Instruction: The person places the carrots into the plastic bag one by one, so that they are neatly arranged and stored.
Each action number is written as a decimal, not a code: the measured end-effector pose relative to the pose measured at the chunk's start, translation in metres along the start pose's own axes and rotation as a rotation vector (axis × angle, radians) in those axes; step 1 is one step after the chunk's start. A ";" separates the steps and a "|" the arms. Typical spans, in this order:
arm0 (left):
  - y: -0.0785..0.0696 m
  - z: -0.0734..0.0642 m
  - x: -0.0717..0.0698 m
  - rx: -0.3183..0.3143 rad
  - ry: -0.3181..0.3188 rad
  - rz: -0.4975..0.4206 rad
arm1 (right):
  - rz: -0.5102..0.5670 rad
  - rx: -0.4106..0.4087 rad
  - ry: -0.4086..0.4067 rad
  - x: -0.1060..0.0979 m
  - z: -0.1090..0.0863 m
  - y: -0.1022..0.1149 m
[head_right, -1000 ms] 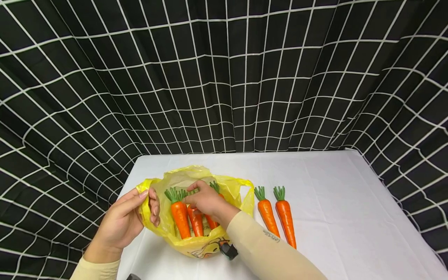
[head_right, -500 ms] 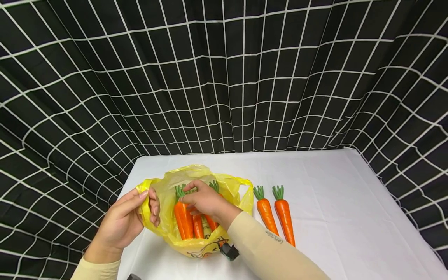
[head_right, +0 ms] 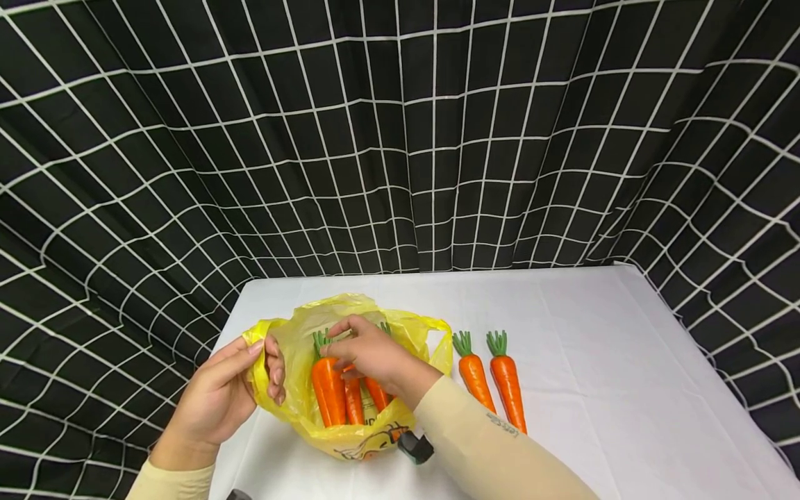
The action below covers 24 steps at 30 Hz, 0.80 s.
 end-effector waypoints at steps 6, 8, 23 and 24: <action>0.000 0.001 0.000 -0.002 -0.003 0.002 | -0.016 -0.008 -0.008 -0.007 -0.005 0.005; 0.000 0.001 0.000 -0.002 -0.005 -0.002 | -0.021 -0.011 -0.011 -0.010 -0.007 0.008; 0.000 0.001 -0.002 0.002 -0.004 -0.007 | 0.018 -0.028 -0.036 -0.029 -0.021 0.024; 0.000 0.002 -0.002 0.003 -0.004 -0.005 | 0.021 -0.028 -0.037 -0.030 -0.022 0.025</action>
Point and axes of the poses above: each hand's wrist, its own z-axis towards the middle knuckle, its own x-axis out of the palm, y = z × x, the point moved 7 cm from there along z, towards the middle knuckle, and after that the axes turned 2 degrees about z, right-handed, at the moved point
